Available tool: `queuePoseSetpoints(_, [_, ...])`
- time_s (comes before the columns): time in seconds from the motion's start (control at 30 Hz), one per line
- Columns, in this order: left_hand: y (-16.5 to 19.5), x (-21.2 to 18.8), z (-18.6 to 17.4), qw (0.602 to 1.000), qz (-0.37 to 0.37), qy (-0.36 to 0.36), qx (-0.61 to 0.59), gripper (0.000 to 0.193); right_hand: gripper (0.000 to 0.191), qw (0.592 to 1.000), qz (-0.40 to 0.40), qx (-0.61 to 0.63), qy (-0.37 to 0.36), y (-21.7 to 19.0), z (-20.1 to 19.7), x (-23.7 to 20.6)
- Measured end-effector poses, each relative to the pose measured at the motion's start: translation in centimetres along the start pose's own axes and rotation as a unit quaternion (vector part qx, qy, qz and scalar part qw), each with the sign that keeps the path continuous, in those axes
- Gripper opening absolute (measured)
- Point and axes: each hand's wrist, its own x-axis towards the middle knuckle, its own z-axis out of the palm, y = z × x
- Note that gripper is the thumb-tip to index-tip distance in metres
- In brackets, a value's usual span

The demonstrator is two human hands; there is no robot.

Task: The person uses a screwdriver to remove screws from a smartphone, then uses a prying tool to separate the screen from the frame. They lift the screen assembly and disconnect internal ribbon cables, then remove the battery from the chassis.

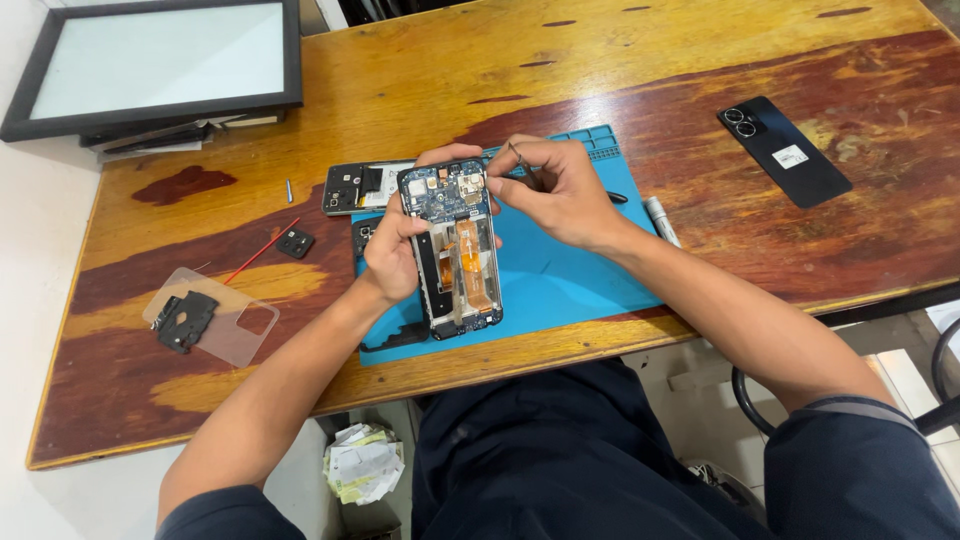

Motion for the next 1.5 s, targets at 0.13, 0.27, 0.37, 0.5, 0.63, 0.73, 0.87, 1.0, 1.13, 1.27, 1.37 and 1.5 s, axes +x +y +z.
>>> queuePoseSetpoints(0.13, [0.1, 0.1, 0.0, 1.000, -0.003, -0.002, -0.002, 0.077, 0.006, 1.000, -0.002, -0.003, -0.003, -0.2, 0.0, 0.0])
queuePoseSetpoints(0.27, [0.1, 0.1, 0.1, 1.000, -0.001, 0.000, -0.010, 0.076, 0.006, 1.000, -0.005, 0.009, -0.003, -0.4, 0.1, 0.0])
queuePoseSetpoints(0.37, [0.2, 0.0, 0.0, 1.000, -0.004, 0.007, -0.015, 0.076, 0.008, 1.000, 0.006, -0.015, -0.002, -0.6, 0.0, 0.0])
queuePoseSetpoints(0.5, [0.4, 0.1, -0.1, 1.000, -0.001, 0.008, -0.017, 0.076, 0.009, 0.999, -0.015, -0.035, -0.008, -0.8, -0.1, 0.2])
queuePoseSetpoints(0.63, [0.6, 0.3, -0.1, 1.000, -0.006, 0.007, -0.024, 0.077, 0.009, 1.000, -0.002, -0.020, -0.004, -1.0, -0.1, 0.4])
queuePoseSetpoints(0.73, [0.6, 0.4, 0.0, 1.000, -0.005, 0.007, -0.026, 0.077, 0.008, 1.000, -0.002, -0.016, -0.004, -1.0, 0.0, 0.4])
queuePoseSetpoints(0.87, [0.7, 0.4, 0.1, 1.000, 0.000, 0.004, -0.017, 0.077, 0.008, 1.000, -0.006, -0.004, -0.004, -1.0, 0.0, 0.5])
queuePoseSetpoints(1.0, [0.7, 0.4, 0.0, 1.000, -0.002, 0.003, -0.013, 0.077, 0.007, 1.000, -0.007, 0.004, -0.005, -0.7, 0.0, 0.4])
queuePoseSetpoints(1.13, [0.2, 0.3, 0.3, 1.000, -0.003, 0.004, -0.012, 0.078, 0.008, 1.000, -0.013, 0.005, -0.005, -0.4, -0.1, -0.1])
queuePoseSetpoints(1.27, [0.1, 0.1, 0.1, 1.000, -0.005, -0.001, 0.021, 0.079, 0.007, 1.000, -0.009, 0.005, -0.005, -0.1, 0.0, -0.4])
queuePoseSetpoints(1.37, [0.1, 0.1, -0.1, 1.000, -0.006, -0.002, 0.029, 0.080, 0.008, 1.000, -0.017, -0.015, 0.003, 0.1, -0.1, -0.1])
queuePoseSetpoints(1.5, [-0.2, 0.0, 0.0, 1.000, -0.008, 0.007, 0.025, 0.079, 0.010, 0.999, 0.010, -0.049, 0.013, 0.1, 0.0, -0.4])
